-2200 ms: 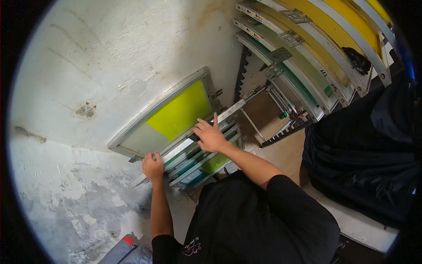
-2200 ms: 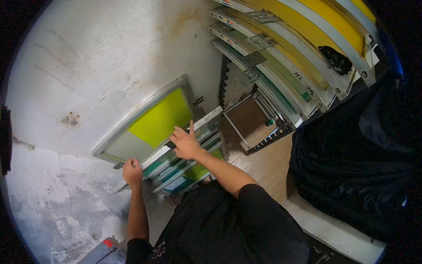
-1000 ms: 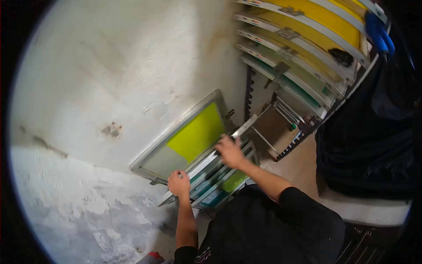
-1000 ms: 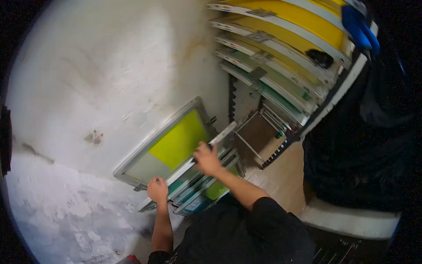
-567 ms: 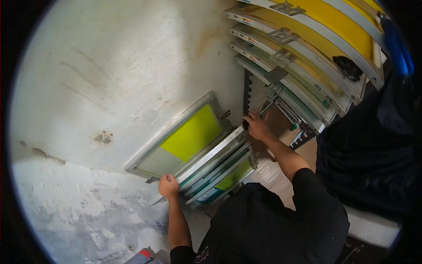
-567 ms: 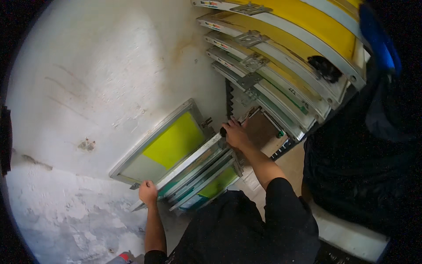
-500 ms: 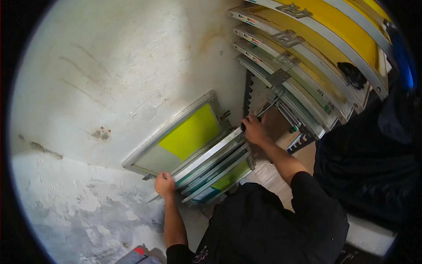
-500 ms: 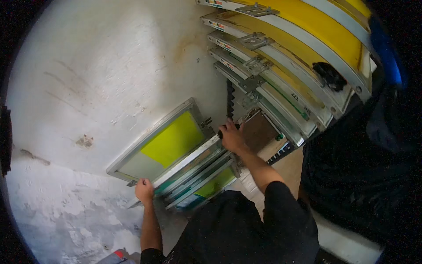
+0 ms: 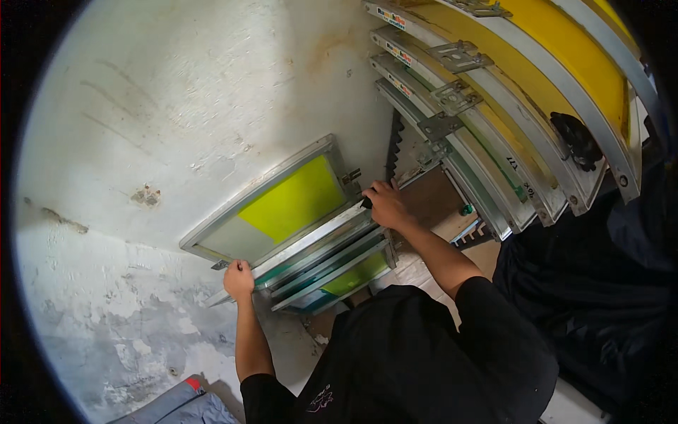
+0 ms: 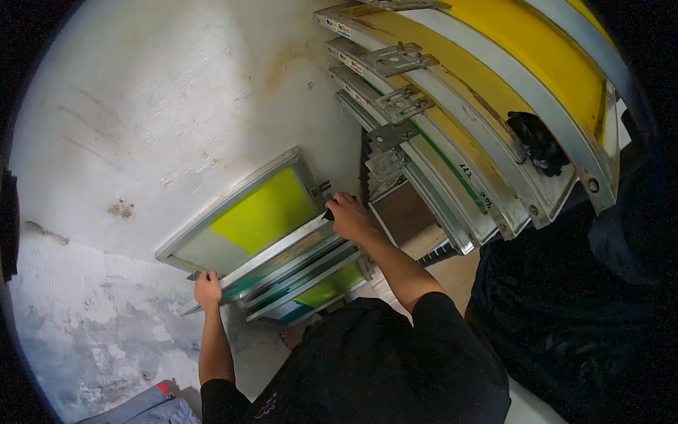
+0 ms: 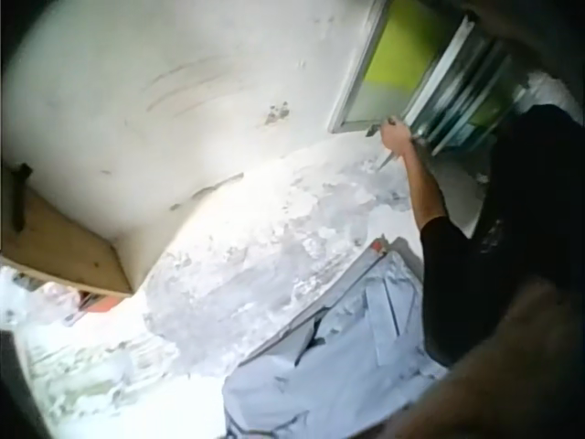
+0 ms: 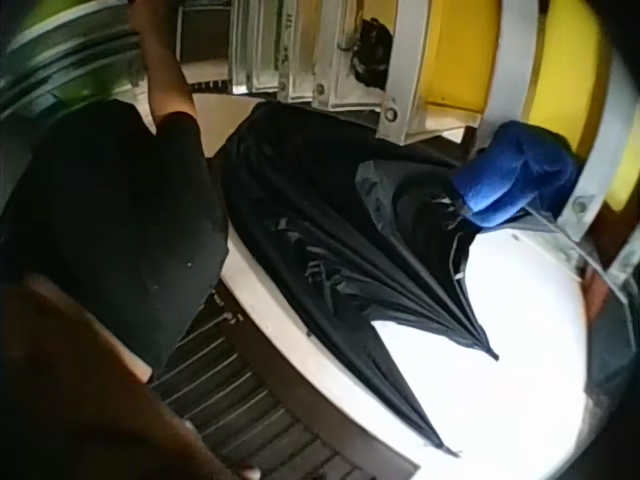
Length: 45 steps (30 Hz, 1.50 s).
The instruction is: Select a screen from the storage rack and wipe its surface clean with a cloth.
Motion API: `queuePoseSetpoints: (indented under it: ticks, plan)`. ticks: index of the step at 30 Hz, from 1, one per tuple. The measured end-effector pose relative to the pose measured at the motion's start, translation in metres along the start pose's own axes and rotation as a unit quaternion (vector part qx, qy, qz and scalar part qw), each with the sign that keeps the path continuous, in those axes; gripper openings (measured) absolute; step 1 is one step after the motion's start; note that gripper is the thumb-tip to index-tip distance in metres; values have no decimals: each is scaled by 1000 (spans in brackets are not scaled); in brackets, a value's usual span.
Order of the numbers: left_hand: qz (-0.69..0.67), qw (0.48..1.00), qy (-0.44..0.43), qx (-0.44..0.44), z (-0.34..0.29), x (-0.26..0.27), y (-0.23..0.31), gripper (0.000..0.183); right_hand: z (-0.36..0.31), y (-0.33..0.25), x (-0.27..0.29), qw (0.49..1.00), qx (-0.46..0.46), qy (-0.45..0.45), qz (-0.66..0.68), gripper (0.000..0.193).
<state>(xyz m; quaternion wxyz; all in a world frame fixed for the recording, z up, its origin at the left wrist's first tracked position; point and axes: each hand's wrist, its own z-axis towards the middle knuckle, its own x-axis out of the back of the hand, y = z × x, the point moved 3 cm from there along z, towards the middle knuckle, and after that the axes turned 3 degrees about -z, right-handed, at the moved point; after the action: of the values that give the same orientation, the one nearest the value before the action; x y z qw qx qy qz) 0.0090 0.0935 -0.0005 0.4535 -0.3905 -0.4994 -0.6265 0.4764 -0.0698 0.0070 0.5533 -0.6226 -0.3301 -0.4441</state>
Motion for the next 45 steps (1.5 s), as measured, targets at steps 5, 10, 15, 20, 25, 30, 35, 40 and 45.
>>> queuePoseSetpoints:
  ticks: [5,10,15,20,25,30,35,40,45]
  plan:
    - [-6,999,-19,27,-9,1,-1,32,-1,-60,-19,996,68,3,-63,52]
    - [-4,999,-37,33,-18,3,-3,32,-6,-124,-55,988,153,-31,-5,49]
    - [5,999,-43,19,-25,4,-5,32,-16,-62,-32,995,97,13,16,46]
    - [-10,1000,-25,12,-34,8,-6,29,-24,-33,-21,998,46,-38,-29,42]
    - [-33,999,-17,-14,-40,14,-2,29,-26,-39,-27,998,43,-31,-20,38]
    - [-38,999,-21,0,-42,18,1,29,-30,-34,-30,996,69,47,-6,38]
    - [-39,999,-23,-7,-42,18,1,29,-30,-32,-35,995,73,63,-4,38]
    - [-35,999,-28,7,-44,16,-1,28,-33,-33,-31,995,75,70,7,38]
    - [-33,999,-22,5,-42,18,2,27,-31,-35,-27,998,61,28,-2,39]
